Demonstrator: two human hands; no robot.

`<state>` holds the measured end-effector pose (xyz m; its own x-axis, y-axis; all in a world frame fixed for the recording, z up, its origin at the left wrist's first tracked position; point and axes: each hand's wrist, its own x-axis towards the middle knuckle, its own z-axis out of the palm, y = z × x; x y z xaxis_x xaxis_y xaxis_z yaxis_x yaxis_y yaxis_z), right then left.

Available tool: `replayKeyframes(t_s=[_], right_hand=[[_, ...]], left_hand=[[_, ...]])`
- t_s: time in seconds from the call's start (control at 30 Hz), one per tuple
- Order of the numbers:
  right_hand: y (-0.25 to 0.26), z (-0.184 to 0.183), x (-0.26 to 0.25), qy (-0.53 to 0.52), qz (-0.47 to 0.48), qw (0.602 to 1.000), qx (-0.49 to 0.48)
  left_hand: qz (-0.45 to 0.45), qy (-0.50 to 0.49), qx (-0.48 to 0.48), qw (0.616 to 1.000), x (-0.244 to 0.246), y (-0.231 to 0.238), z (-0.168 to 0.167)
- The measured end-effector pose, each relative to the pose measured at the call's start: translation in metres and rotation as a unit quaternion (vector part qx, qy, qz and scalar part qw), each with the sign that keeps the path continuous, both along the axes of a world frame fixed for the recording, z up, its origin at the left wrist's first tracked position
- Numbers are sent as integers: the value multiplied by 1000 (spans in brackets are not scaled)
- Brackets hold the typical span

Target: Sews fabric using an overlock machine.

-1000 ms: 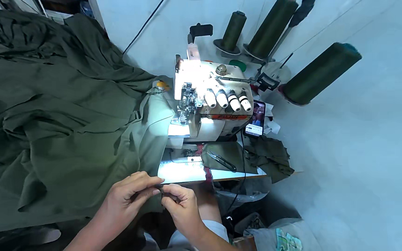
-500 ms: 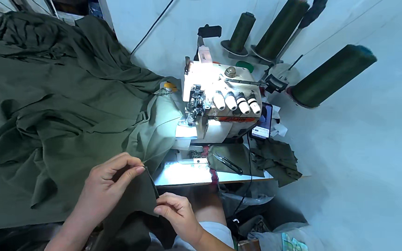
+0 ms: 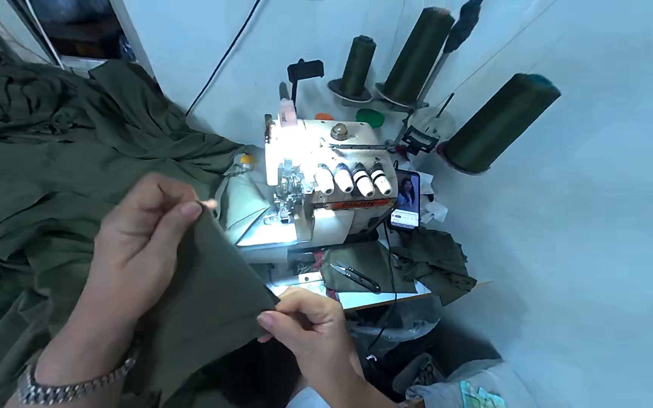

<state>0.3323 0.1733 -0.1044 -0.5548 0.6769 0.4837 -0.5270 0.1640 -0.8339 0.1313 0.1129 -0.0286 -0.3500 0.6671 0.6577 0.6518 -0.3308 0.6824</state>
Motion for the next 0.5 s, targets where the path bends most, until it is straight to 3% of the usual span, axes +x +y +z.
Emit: replayKeyframes(t_s=[0.07,0.13,0.2,0.3,0.4,0.5], right_hand=[[8,16,10,35,-27,998,41],[12,16,16,28,-49,998,11],[13,3,19,-36,-39,994,-95],[13,-30,21,-116,-23,968,-221],[6,-52,22,-134,-51,967,-211],[1,-63,21,-143,-70,972,-172]], left_hand=[[-24,29,47,998,5,24,19],[-36,83,45,995,11,47,20],[-28,147,1,989,15,68,-1],[-50,160,-68,984,12,88,-46],[-16,167,-64,984,9,89,-68],[73,270,-25,960,18,81,-75]])
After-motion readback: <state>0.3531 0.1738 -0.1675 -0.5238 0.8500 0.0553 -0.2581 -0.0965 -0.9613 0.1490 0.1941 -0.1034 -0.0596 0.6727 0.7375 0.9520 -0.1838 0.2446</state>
